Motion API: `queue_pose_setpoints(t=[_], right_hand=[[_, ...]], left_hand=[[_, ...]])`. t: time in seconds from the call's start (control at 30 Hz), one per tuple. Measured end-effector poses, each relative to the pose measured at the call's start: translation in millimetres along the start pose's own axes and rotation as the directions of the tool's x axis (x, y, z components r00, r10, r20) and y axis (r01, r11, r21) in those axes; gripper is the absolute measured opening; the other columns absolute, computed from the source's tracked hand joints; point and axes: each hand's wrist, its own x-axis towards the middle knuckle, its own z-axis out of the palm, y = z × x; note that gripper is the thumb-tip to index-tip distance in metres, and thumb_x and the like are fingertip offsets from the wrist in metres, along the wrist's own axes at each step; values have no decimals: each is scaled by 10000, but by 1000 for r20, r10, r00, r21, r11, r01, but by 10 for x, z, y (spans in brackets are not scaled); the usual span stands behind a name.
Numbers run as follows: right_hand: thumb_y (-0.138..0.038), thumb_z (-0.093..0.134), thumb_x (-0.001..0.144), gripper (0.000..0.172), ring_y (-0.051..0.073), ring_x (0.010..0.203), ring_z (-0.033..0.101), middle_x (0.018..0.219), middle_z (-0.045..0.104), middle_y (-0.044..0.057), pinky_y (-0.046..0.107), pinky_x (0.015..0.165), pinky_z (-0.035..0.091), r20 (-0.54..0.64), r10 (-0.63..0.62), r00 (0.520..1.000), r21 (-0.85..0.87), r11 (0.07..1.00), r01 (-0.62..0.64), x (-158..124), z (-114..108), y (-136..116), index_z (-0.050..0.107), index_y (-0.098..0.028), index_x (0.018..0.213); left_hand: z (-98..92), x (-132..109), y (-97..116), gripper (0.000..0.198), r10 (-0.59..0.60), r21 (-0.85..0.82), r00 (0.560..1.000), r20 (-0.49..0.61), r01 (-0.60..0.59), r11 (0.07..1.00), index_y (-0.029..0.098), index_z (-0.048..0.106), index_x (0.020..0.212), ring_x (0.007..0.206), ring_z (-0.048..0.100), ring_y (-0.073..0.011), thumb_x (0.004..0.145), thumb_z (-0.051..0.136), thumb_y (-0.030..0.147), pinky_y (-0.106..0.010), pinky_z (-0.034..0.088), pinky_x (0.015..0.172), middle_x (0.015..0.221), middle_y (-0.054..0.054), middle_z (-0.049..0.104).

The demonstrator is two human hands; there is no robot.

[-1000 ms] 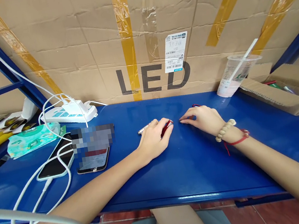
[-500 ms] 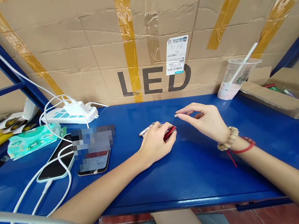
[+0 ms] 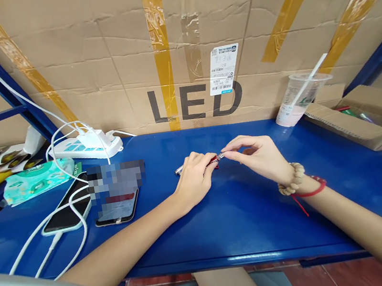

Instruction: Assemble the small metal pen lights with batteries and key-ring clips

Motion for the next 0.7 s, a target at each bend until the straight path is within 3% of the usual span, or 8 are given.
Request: queue_pose_setpoints(t=[0.23,0.47,0.7], right_hand=[[-475,580,735,312,179,715,624,780,685,61,245,510,465,73,-32,997,-60,998,36,7,-13,24,699,-188,756],[-491,630,685,275,185,662,623,710,687,40,279,544,494,156,62,986,-20,998,-59,33,-61,50,695,-225,698],[-513,631,661,332,153,567,587,622,659,27,272,536,477,240,101,966,-8,995,-102,20,-54,152,672,-184,652]], left_hand=[[11,12,-19,238,16,2,1000,25,-16,1000,197,545,1012,808,499,-161,920,333,256,-303,400,766,862,-22,598],[26,-11,-37,236,96,-61,993,72,-91,994,193,528,1053,889,565,-157,919,342,246,-292,428,818,939,-34,618],[30,-59,-53,245,173,-46,982,76,-170,984,195,557,1010,917,583,-159,916,338,256,-289,458,819,984,-44,630]])
